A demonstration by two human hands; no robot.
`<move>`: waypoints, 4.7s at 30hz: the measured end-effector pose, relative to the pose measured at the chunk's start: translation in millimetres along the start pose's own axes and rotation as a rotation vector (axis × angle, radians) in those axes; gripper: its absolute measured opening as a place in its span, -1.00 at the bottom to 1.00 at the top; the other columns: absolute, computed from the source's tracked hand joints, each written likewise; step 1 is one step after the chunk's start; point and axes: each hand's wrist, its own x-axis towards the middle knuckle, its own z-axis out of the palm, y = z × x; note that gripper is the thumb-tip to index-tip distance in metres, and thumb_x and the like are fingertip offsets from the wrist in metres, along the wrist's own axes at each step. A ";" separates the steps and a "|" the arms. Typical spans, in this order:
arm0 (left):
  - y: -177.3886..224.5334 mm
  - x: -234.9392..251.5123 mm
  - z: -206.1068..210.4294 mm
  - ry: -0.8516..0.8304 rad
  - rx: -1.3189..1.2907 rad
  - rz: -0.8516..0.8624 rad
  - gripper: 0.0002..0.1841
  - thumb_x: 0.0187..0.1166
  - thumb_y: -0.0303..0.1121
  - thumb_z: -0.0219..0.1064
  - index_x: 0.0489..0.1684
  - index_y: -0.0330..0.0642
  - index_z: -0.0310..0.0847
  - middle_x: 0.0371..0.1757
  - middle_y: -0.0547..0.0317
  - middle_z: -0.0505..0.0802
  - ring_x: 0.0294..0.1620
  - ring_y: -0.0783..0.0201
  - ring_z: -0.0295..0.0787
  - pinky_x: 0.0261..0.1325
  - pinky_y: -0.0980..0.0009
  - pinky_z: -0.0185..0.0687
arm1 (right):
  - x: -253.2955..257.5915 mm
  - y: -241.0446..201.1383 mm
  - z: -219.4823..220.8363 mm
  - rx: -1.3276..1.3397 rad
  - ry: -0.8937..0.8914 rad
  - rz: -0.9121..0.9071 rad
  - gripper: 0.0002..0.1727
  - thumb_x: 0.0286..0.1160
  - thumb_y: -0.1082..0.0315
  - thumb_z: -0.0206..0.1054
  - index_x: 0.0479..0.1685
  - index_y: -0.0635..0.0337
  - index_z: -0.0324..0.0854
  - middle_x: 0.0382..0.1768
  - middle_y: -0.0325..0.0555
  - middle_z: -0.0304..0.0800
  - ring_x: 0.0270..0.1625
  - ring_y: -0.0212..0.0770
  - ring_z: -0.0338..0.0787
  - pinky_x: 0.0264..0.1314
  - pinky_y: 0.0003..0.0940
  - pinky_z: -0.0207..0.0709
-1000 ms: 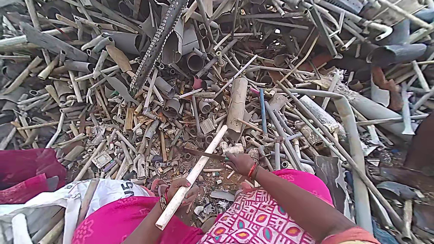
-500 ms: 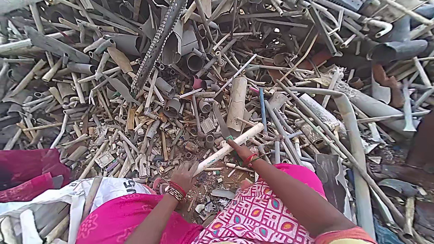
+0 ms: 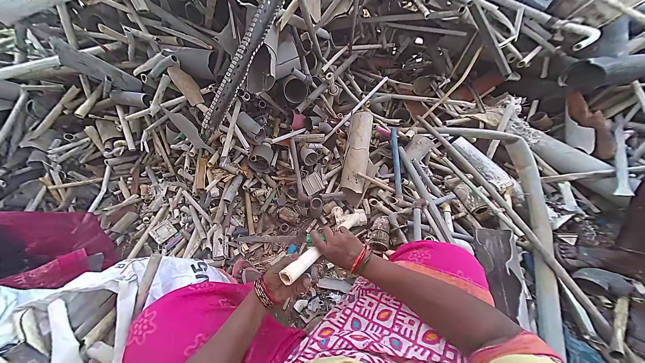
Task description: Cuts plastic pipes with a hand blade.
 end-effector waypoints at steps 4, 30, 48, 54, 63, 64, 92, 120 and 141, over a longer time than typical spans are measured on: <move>-3.6 3.5 32.3 0.633 0.233 -0.060 -0.64 0.28 -0.64 0.07 0.07 -0.19 0.35 -0.37 0.20 0.75 -0.44 0.36 0.78 -0.36 0.43 0.76 | 5.9 -4.9 -7.7 0.093 -0.381 0.144 -0.46 0.75 0.49 0.05 0.72 0.33 0.31 0.11 0.57 0.68 -0.01 0.47 0.82 0.10 0.26 0.61; 14.3 12.4 18.3 0.895 1.414 -0.471 -0.34 0.50 -0.45 0.38 0.65 -0.41 0.30 0.32 -0.43 0.70 0.38 -0.24 0.66 0.48 -0.15 0.47 | -5.6 72.4 0.6 0.165 -0.649 0.309 -0.43 0.93 0.20 -0.12 0.85 0.16 0.08 0.23 0.55 0.66 0.13 0.55 0.75 0.16 0.41 0.52; 21.4 6.1 33.6 0.968 1.705 -0.417 -0.38 0.76 -0.21 0.25 0.69 -0.44 0.25 0.45 -0.43 0.66 0.47 -0.30 0.63 0.57 -0.15 0.40 | -35.0 161.5 -30.5 0.632 0.200 1.093 -0.47 0.95 0.14 -0.12 0.58 0.39 0.37 0.05 0.42 0.74 0.10 0.28 0.76 0.31 0.21 0.49; 18.9 11.0 29.3 1.013 1.745 -0.493 -0.38 0.73 -0.20 0.29 0.72 -0.30 0.27 0.46 -0.34 0.68 0.45 -0.29 0.66 0.51 -0.18 0.46 | -16.4 111.9 -32.7 0.470 -0.378 0.884 -0.38 0.94 -0.01 -0.16 0.71 0.27 0.26 0.28 0.42 0.70 0.41 0.34 0.69 0.48 0.28 0.43; 11.1 14.6 25.0 1.136 1.658 -0.394 -0.40 0.58 -0.39 0.39 0.65 -0.24 0.40 0.52 -0.26 0.65 0.48 -0.24 0.64 0.49 -0.19 0.47 | -16.5 128.5 -16.1 0.422 -0.465 0.993 -0.36 0.93 -0.04 -0.15 0.73 0.23 0.24 0.36 0.40 0.66 0.47 0.33 0.66 0.50 0.27 0.43; 13.6 16.1 21.6 1.135 1.635 -0.430 -0.35 0.54 -0.40 0.41 0.69 -0.21 0.35 0.57 -0.24 0.61 0.51 -0.22 0.61 0.52 -0.17 0.46 | -18.8 116.5 -15.9 0.406 -0.555 0.847 -0.37 0.93 -0.04 -0.14 0.72 0.24 0.25 0.32 0.43 0.68 0.44 0.37 0.68 0.47 0.31 0.45; 15.6 11.5 -7.3 0.898 1.099 -0.108 -0.67 0.77 -0.43 0.18 0.39 -0.42 0.47 -0.14 -0.06 0.78 -0.30 0.27 0.72 -0.11 0.32 0.68 | -11.9 93.2 -18.8 0.296 -0.588 0.743 -0.38 0.93 -0.04 -0.12 0.64 0.27 0.29 0.21 0.44 0.73 0.34 0.41 0.73 0.35 0.33 0.51; 3.3 0.8 1.9 0.544 0.275 -0.076 -0.68 0.62 -0.57 -0.03 0.28 -0.10 0.23 -0.65 0.42 0.50 -0.79 0.56 0.44 -0.68 0.67 0.47 | -7.7 95.8 -6.1 0.306 -0.554 0.756 -0.38 0.92 -0.06 -0.14 0.62 0.28 0.30 0.22 0.41 0.73 0.35 0.38 0.73 0.36 0.30 0.52; 15.9 1.0 10.8 0.609 0.505 -0.106 -0.71 0.64 -0.63 -0.01 0.25 -0.25 0.35 -0.49 0.35 0.61 -0.65 0.56 0.53 -0.55 0.67 0.51 | -10.0 128.5 -87.8 0.265 0.509 0.863 -0.43 0.82 0.11 0.15 0.41 0.55 0.45 -0.18 0.48 0.78 -0.14 0.44 0.83 -0.04 0.38 0.59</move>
